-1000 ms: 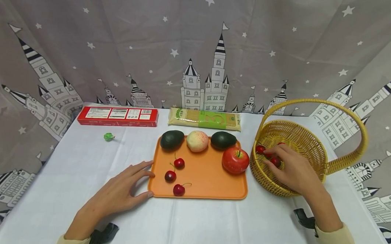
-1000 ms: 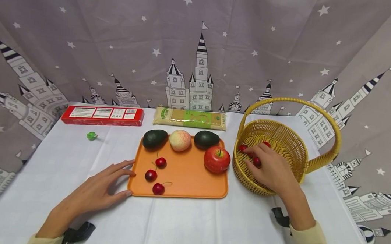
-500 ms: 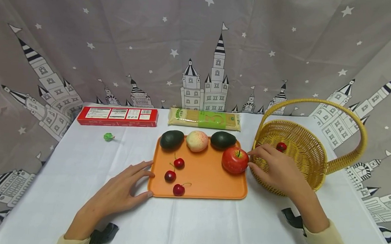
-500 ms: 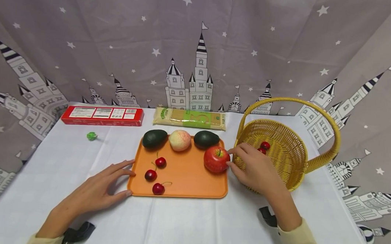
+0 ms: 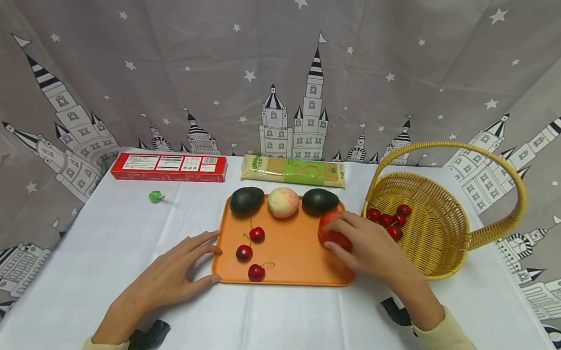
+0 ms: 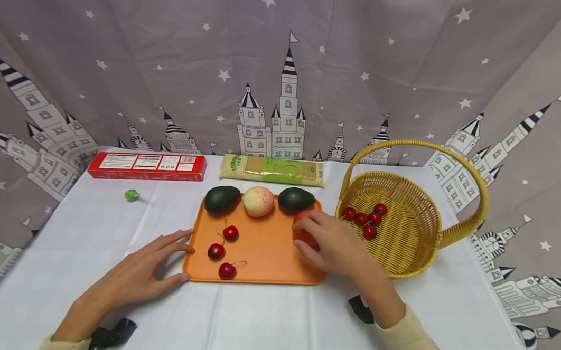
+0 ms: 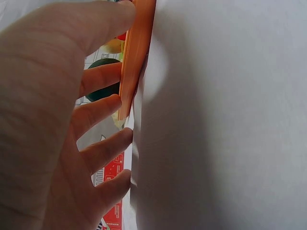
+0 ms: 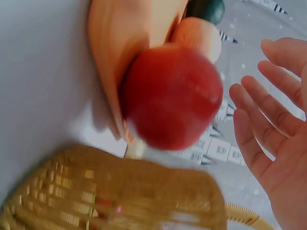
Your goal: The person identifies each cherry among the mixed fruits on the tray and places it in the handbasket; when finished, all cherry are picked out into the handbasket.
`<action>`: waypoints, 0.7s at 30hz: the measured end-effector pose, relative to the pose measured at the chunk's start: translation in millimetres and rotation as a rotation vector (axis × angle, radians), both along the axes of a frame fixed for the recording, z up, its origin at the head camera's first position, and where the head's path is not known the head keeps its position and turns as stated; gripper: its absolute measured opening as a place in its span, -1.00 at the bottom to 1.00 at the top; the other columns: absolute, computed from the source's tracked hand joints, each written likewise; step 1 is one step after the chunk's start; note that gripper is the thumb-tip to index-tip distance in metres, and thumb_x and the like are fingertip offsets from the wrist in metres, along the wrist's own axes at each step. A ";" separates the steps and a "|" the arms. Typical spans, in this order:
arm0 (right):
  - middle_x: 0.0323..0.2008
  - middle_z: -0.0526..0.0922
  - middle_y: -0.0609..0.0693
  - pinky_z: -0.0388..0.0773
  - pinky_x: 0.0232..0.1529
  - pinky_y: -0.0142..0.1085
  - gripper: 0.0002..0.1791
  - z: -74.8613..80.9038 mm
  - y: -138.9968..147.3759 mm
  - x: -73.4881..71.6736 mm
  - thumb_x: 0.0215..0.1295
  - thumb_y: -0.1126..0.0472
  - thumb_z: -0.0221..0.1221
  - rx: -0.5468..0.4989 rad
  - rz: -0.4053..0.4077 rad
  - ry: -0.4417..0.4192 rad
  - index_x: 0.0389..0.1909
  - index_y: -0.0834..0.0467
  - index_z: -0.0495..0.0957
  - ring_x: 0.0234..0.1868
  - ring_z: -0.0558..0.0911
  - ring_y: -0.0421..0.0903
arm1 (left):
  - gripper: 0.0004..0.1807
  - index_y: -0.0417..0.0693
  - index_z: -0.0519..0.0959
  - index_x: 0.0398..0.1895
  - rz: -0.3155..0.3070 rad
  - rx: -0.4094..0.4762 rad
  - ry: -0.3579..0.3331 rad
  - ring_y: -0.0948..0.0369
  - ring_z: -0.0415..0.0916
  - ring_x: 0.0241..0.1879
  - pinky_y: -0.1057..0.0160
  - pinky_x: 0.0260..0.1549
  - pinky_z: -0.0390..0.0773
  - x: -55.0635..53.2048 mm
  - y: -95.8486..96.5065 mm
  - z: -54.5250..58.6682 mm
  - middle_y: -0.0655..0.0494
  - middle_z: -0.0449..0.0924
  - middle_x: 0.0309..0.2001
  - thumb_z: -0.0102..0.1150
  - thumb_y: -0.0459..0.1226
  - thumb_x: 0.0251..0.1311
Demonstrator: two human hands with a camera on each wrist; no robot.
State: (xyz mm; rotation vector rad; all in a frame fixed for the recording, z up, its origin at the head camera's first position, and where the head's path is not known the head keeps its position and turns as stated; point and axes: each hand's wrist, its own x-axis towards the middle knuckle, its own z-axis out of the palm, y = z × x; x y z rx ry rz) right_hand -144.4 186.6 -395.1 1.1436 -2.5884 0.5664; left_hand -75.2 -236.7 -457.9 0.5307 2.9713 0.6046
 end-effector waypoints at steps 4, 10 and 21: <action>-0.07 0.70 -0.09 0.76 -0.17 -0.21 -0.70 -3.6 -12.1 1.2 0.30 0.06 0.51 0.017 0.039 -0.005 0.00 0.02 0.74 -0.15 0.69 -0.13 | -0.40 0.24 0.67 0.24 0.006 0.003 0.002 -0.11 0.32 0.56 -0.37 0.42 0.42 0.6 -0.8 0.6 0.08 0.38 0.60 0.51 0.21 0.19; -0.06 0.71 -0.11 0.74 -0.10 -0.22 -0.72 -7.1 -24.5 5.3 0.34 0.06 0.46 0.049 0.082 -0.019 0.01 0.03 0.75 -0.09 0.69 -0.16 | -0.41 0.26 0.66 0.25 -0.015 0.015 0.002 -0.08 0.30 0.58 -0.32 0.49 0.35 -1.7 1.9 -2.7 0.10 0.36 0.61 0.49 0.21 0.21; 0.02 0.69 -0.11 0.71 0.07 -0.17 -0.70 -8.5 -58.0 9.8 0.44 0.03 0.36 0.090 0.155 -0.092 0.10 0.01 0.73 0.03 0.68 -0.13 | -0.41 0.24 0.66 0.25 -0.010 0.014 0.003 -0.09 0.31 0.57 -0.33 0.46 0.39 1.0 -0.8 0.4 0.08 0.37 0.60 0.51 0.18 0.21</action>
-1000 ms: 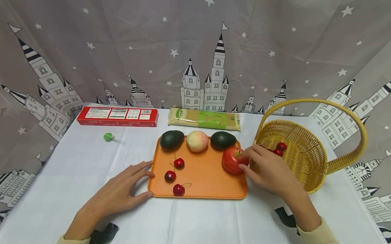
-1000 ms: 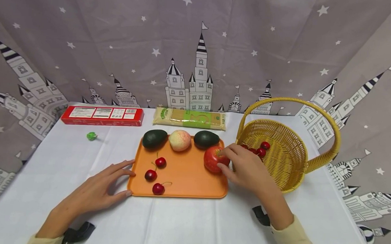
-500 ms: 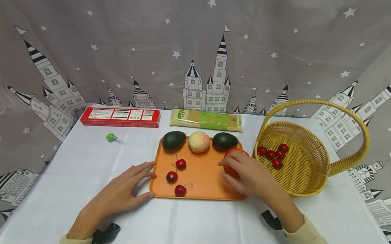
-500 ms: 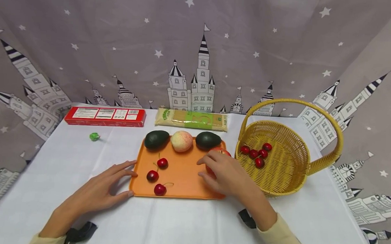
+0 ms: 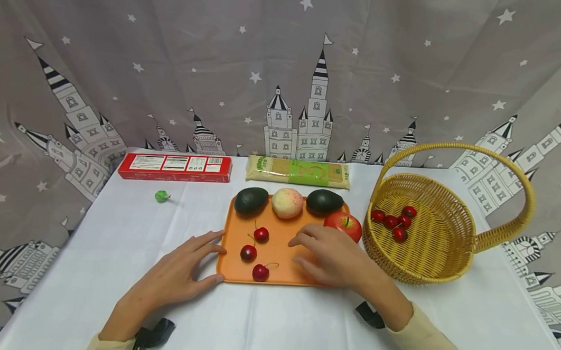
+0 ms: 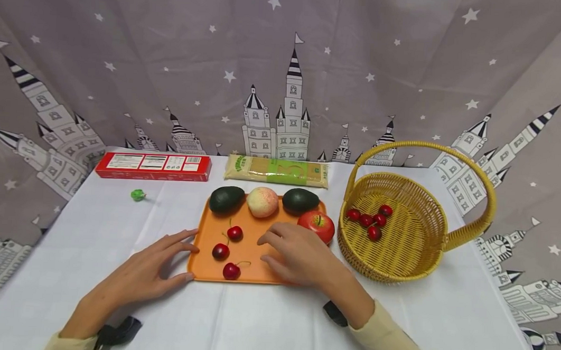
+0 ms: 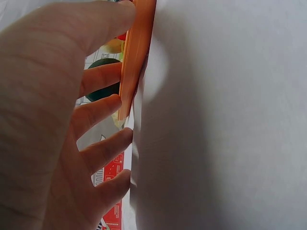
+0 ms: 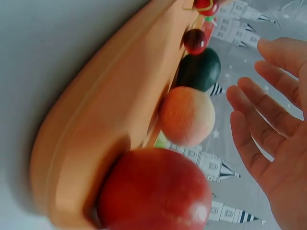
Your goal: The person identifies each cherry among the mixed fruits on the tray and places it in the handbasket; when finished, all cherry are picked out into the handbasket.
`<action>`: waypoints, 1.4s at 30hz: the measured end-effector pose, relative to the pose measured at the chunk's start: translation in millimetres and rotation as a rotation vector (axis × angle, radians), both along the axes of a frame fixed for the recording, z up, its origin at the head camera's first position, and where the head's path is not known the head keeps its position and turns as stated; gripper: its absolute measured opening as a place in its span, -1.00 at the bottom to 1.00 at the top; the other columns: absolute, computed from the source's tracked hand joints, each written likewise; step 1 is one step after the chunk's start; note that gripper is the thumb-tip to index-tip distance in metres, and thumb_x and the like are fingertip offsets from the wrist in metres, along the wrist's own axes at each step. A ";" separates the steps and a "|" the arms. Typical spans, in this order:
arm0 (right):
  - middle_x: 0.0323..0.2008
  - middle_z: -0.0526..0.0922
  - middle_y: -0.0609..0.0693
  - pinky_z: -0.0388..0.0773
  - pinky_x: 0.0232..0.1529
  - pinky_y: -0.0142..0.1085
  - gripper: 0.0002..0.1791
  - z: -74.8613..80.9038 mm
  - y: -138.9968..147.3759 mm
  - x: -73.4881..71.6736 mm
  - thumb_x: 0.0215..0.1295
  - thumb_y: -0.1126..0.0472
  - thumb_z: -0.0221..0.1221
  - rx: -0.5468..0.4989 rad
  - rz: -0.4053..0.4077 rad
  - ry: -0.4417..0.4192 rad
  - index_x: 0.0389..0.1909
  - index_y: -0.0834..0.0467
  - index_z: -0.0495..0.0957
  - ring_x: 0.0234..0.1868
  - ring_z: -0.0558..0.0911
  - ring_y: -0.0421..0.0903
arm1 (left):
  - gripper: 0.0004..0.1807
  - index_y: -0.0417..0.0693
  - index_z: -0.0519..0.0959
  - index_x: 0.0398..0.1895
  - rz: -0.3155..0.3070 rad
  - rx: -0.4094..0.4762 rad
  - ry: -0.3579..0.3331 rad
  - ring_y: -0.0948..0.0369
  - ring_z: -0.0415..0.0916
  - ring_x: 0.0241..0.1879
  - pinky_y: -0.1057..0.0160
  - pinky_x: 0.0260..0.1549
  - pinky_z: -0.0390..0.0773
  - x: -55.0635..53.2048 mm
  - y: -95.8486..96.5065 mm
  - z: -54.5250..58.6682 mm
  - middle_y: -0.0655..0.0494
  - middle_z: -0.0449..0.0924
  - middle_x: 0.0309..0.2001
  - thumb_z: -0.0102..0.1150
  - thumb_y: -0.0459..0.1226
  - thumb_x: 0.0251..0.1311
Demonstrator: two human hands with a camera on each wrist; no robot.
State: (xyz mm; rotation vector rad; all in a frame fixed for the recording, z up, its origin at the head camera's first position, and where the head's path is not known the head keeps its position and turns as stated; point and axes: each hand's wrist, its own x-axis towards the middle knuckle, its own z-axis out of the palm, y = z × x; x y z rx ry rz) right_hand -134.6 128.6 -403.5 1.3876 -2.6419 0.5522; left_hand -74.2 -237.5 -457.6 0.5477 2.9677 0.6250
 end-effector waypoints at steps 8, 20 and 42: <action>0.03 0.70 -0.11 0.71 0.09 -0.22 -0.72 -1.9 -19.9 2.4 0.45 0.05 0.33 0.017 0.043 -0.012 0.11 -0.01 0.72 0.06 0.69 -0.14 | -0.41 0.24 0.66 0.25 -0.005 0.000 0.005 -0.08 0.31 0.57 -0.32 0.47 0.37 -0.5 -0.1 -0.3 0.09 0.37 0.60 0.50 0.19 0.21; 0.02 0.68 -0.10 0.68 0.09 -0.29 -0.71 -9.4 -44.7 5.9 0.45 0.05 0.37 0.050 0.107 -0.068 0.12 -0.01 0.72 0.01 0.67 -0.15 | -0.40 0.23 0.65 0.26 -0.016 0.007 0.010 -0.08 0.35 0.55 -0.32 0.46 0.38 -0.2 -0.9 0.6 0.07 0.38 0.59 0.49 0.19 0.22; 0.11 0.66 -0.11 0.64 0.23 -0.38 -0.68 -19.6 -65.8 15.1 0.47 0.06 0.40 0.169 0.143 -0.113 0.18 -0.07 0.70 0.09 0.62 -0.20 | -0.40 0.25 0.64 0.27 -0.020 0.017 0.015 -0.04 0.31 0.58 -0.26 0.51 0.36 -2.5 -1.3 -3.1 0.11 0.35 0.61 0.55 0.14 0.19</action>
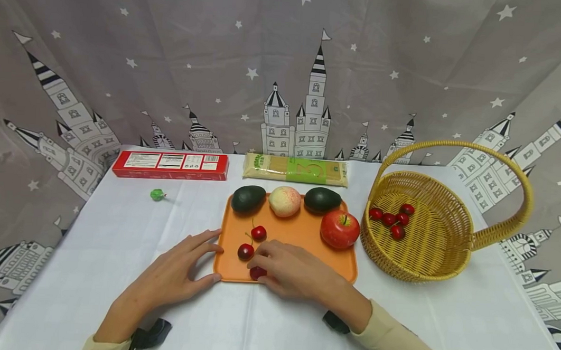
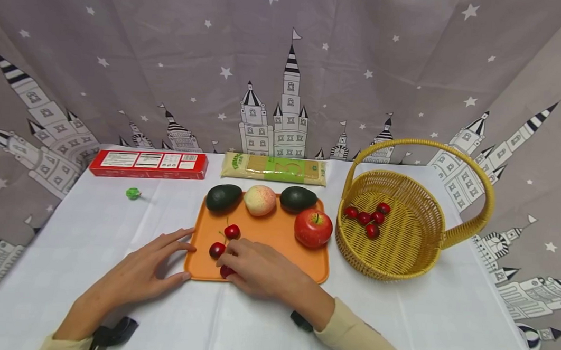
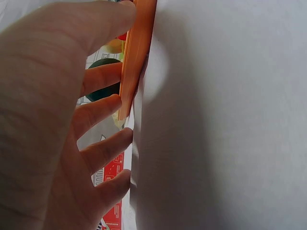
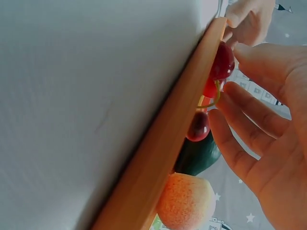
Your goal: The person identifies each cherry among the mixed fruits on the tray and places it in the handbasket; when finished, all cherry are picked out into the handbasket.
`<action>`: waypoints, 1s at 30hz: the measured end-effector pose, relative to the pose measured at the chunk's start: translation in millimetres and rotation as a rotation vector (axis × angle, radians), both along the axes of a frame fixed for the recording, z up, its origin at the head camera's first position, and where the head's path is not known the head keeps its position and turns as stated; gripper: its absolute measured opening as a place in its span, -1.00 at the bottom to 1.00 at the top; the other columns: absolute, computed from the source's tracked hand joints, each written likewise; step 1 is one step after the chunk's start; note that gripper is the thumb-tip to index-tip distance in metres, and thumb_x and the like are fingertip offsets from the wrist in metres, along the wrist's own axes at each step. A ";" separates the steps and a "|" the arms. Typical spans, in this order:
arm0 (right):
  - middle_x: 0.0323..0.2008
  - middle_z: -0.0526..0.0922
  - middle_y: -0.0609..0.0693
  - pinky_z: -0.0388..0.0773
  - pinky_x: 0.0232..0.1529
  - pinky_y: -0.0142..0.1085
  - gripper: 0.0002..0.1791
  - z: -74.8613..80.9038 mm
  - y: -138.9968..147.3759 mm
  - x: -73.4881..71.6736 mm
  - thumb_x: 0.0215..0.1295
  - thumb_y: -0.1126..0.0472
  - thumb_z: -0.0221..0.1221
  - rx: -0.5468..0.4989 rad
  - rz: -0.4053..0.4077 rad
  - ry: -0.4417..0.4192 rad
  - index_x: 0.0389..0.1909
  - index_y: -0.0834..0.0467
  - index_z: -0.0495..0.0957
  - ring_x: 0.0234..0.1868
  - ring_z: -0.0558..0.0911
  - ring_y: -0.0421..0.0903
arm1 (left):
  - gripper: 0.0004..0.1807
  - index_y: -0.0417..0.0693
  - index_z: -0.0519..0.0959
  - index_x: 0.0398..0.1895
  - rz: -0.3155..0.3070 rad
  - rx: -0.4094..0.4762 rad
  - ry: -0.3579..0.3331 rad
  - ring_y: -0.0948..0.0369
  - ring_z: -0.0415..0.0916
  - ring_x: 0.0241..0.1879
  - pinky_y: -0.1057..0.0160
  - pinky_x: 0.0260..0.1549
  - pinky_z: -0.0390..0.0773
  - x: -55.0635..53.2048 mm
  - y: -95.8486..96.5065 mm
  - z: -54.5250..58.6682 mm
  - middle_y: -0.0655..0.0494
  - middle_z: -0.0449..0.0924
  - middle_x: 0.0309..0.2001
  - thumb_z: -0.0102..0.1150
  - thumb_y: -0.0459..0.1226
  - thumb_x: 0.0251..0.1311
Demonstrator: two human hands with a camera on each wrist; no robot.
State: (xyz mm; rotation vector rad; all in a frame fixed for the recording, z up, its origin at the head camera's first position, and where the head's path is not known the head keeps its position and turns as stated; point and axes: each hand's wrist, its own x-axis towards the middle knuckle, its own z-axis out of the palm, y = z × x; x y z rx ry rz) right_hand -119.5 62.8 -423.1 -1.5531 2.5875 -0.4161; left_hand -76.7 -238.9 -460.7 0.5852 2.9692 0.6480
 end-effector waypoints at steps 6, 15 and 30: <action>0.11 0.65 -0.12 0.65 0.24 -0.35 -0.66 -2.7 -0.1 0.7 0.48 0.06 0.39 0.024 -0.004 -0.014 0.21 -0.08 0.70 0.08 0.63 -0.20 | -0.41 0.25 0.64 0.26 -0.010 -0.001 0.005 -0.03 0.30 0.58 -0.24 0.52 0.34 -2.1 0.5 -0.1 0.12 0.35 0.61 0.54 0.14 0.20; 0.09 0.64 -0.11 0.66 0.20 -0.33 -0.72 -2.9 0.5 0.9 0.49 0.07 0.38 0.070 -0.033 -0.037 0.16 -0.09 0.70 0.00 0.65 -0.19 | -0.41 0.24 0.64 0.25 -0.006 -0.004 -0.005 -0.05 0.32 0.57 -0.28 0.53 0.31 -3.9 1.1 0.2 0.10 0.36 0.60 0.53 0.16 0.20; 0.08 0.63 -0.12 0.67 0.14 -0.38 -0.75 -3.9 -0.2 3.5 0.52 0.08 0.35 0.082 -0.038 -0.060 0.14 -0.09 0.66 -0.06 0.65 -0.22 | -0.39 0.24 0.66 0.25 0.013 -0.016 -0.011 -0.07 0.34 0.55 -0.32 0.47 0.37 0.6 1.6 2.6 0.09 0.38 0.59 0.50 0.22 0.20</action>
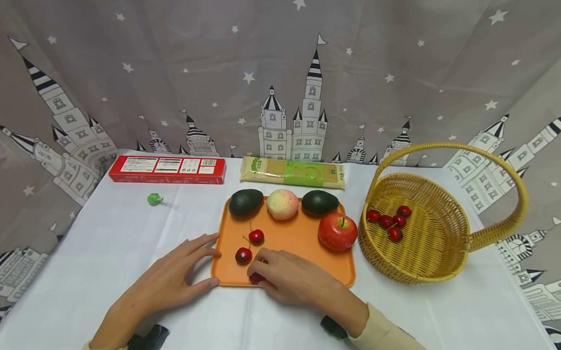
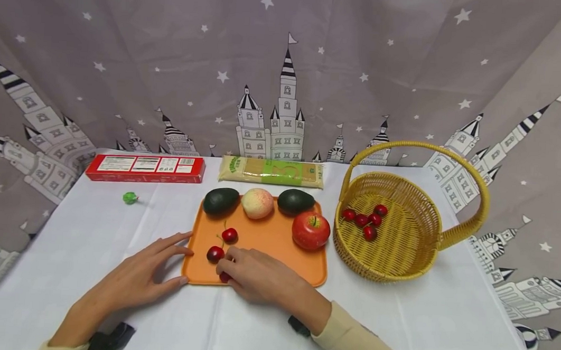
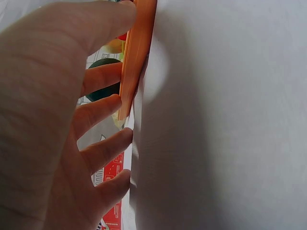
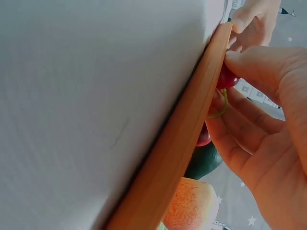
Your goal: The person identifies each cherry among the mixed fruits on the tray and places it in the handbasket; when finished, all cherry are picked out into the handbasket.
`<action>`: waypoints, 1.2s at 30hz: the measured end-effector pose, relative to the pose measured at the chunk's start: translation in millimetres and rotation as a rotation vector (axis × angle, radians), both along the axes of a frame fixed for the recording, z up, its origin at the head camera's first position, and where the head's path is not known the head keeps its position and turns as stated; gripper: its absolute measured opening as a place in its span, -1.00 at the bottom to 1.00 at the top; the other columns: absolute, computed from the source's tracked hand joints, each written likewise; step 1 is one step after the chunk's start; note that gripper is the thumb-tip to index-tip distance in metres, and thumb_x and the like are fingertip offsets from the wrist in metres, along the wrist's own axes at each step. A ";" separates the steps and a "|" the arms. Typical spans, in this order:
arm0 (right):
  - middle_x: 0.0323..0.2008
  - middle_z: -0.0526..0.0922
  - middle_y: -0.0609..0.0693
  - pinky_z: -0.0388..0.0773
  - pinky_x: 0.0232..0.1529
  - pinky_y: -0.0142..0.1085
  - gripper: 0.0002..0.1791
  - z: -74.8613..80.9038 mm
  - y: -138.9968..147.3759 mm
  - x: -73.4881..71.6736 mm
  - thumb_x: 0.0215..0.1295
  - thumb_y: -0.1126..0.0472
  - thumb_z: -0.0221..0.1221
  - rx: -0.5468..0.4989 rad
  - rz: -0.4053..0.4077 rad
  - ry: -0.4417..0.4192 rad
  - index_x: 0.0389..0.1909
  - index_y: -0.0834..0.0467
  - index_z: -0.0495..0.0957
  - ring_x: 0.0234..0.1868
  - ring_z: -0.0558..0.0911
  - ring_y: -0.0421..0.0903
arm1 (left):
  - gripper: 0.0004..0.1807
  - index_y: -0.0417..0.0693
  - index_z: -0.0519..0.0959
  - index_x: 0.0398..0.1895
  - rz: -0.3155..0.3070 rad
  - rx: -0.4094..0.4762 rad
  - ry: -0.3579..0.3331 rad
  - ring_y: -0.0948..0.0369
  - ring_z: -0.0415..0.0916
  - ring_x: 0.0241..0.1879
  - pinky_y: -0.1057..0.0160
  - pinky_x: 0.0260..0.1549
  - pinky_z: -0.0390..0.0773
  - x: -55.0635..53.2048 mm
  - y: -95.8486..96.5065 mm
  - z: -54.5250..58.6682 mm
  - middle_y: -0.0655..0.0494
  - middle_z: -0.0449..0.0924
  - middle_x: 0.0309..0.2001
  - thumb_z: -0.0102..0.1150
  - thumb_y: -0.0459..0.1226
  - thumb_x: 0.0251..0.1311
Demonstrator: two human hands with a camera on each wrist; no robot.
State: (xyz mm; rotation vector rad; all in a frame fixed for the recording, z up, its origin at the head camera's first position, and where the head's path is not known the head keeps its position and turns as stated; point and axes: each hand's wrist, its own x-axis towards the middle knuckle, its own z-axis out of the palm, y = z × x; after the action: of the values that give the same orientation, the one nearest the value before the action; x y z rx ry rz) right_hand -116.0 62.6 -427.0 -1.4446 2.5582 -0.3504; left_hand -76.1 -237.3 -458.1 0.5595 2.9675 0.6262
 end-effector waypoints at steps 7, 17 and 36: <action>0.08 0.61 -0.13 0.66 0.10 -0.40 -0.77 5.8 5.8 -1.3 0.50 0.08 0.37 -0.053 0.020 0.037 0.10 -0.10 0.65 -0.08 0.64 -0.22 | -0.38 0.26 0.66 0.26 0.009 -0.018 0.007 -0.07 0.33 0.56 -0.33 0.45 0.40 1.4 0.8 0.4 0.11 0.38 0.59 0.51 0.21 0.19; 0.03 0.63 -0.09 0.66 0.10 -0.37 -0.77 15.3 22.4 -10.6 0.46 0.14 0.39 -0.180 0.015 0.083 0.07 -0.05 0.69 -0.05 0.65 -0.15 | -0.39 0.25 0.66 0.25 0.017 -0.027 0.016 -0.10 0.36 0.54 -0.34 0.41 0.45 1.2 1.5 0.7 0.08 0.40 0.58 0.53 0.21 0.17; 0.03 0.63 -0.07 0.73 0.07 -0.28 -0.71 33.2 74.7 -24.3 0.33 0.26 0.49 -0.320 -0.093 0.139 0.02 0.05 0.71 -0.02 0.67 -0.18 | -0.36 0.26 0.66 0.24 0.006 -0.053 0.048 -0.07 0.41 0.50 -0.31 0.38 0.51 0.5 2.1 -0.2 0.08 0.40 0.57 0.52 0.24 0.14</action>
State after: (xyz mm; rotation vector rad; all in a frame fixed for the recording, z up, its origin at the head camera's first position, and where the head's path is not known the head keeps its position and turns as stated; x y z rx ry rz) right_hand -140.3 137.3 -393.7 -1.4998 2.7858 -0.7279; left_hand -75.6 -235.1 -458.4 0.5694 3.0218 0.5407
